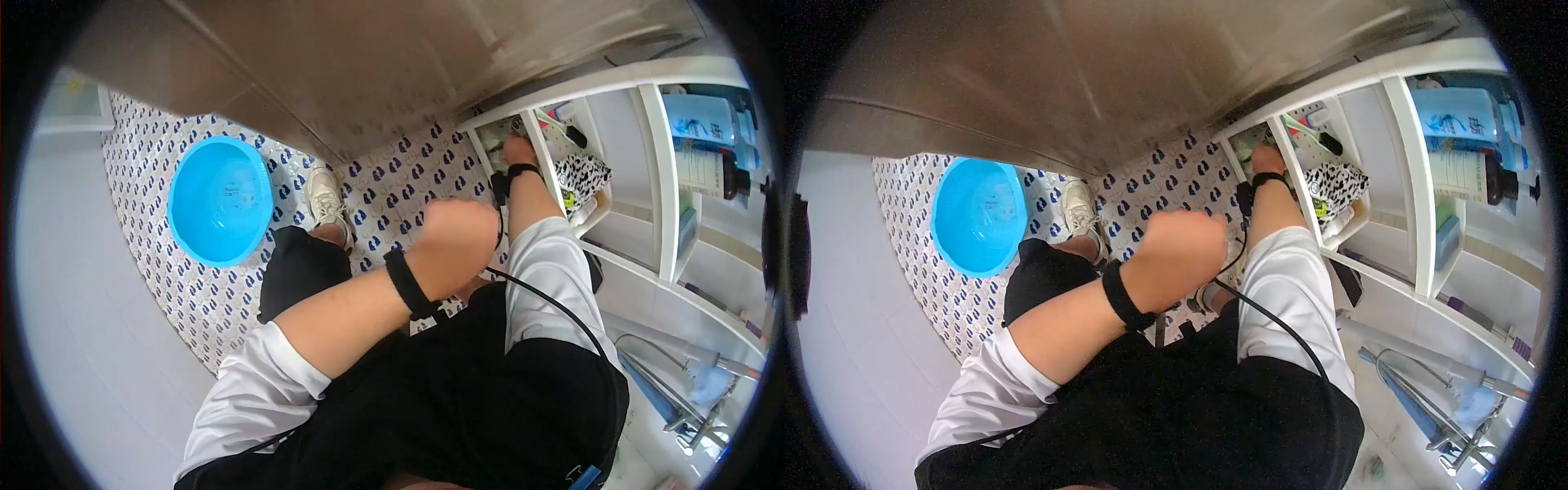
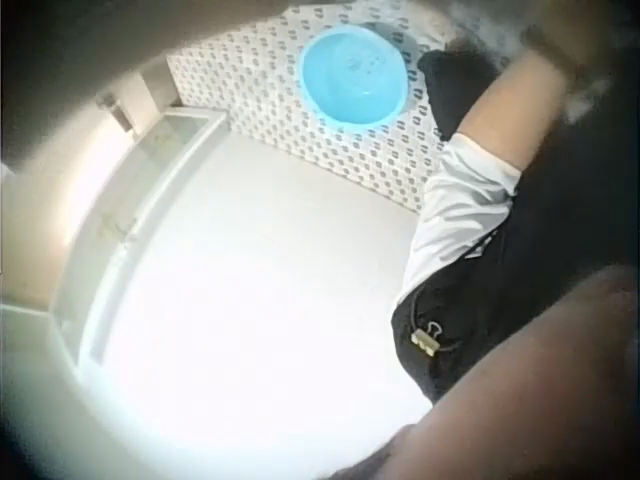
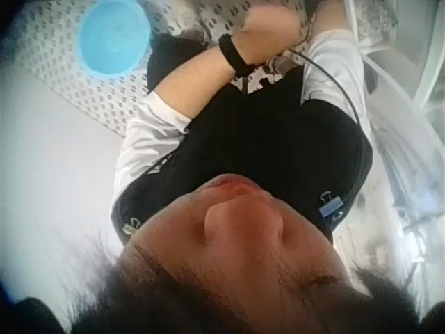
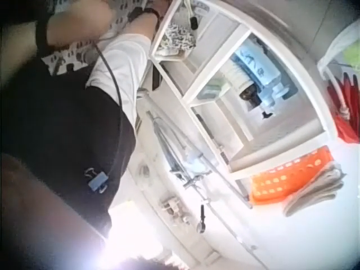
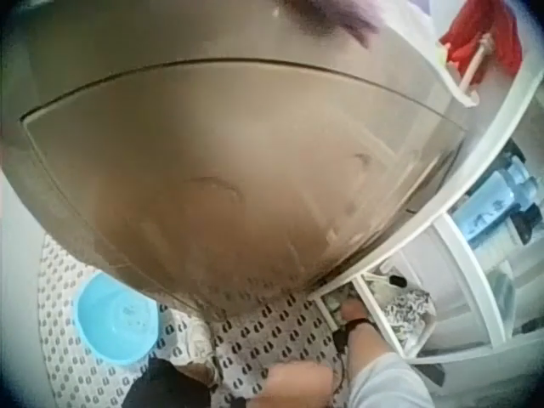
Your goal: The person cleans a washing machine by wiping the exterior surfaces with a cloth, then organizes various bottles and items on a nearby storage rack.
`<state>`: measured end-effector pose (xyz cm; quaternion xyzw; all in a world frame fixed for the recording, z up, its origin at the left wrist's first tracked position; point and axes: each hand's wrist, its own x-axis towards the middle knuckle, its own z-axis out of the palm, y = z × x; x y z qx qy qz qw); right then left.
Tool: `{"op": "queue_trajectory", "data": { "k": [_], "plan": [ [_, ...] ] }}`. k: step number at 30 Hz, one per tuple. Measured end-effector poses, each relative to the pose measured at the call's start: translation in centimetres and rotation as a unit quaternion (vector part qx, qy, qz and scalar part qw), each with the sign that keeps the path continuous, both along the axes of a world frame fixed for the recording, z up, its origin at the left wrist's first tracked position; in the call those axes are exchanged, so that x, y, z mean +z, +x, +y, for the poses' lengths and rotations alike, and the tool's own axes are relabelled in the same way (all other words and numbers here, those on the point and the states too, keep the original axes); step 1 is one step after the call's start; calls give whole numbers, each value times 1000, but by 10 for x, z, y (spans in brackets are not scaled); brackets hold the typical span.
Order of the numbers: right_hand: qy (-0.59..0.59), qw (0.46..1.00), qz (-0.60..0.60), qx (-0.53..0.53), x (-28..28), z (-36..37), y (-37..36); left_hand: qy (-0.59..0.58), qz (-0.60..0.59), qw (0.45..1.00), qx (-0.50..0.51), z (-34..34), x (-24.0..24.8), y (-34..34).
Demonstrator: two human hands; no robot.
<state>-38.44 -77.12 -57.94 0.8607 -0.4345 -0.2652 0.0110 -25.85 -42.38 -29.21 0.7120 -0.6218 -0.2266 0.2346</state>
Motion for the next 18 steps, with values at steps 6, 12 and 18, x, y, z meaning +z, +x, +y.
{"op": "queue_trajectory", "data": {
  "k": [6,12,18],
  "plan": [
    [8,988,-132,-79,43,47,5,44,25,999,-16,8,-6,-4],
    [-23,985,-150,-87,59,72,8,76,10,997,-6,13,-10,3],
    [-60,918,-353,-171,25,49,-31,90,23,995,-36,6,-1,-1]
  ]
}}
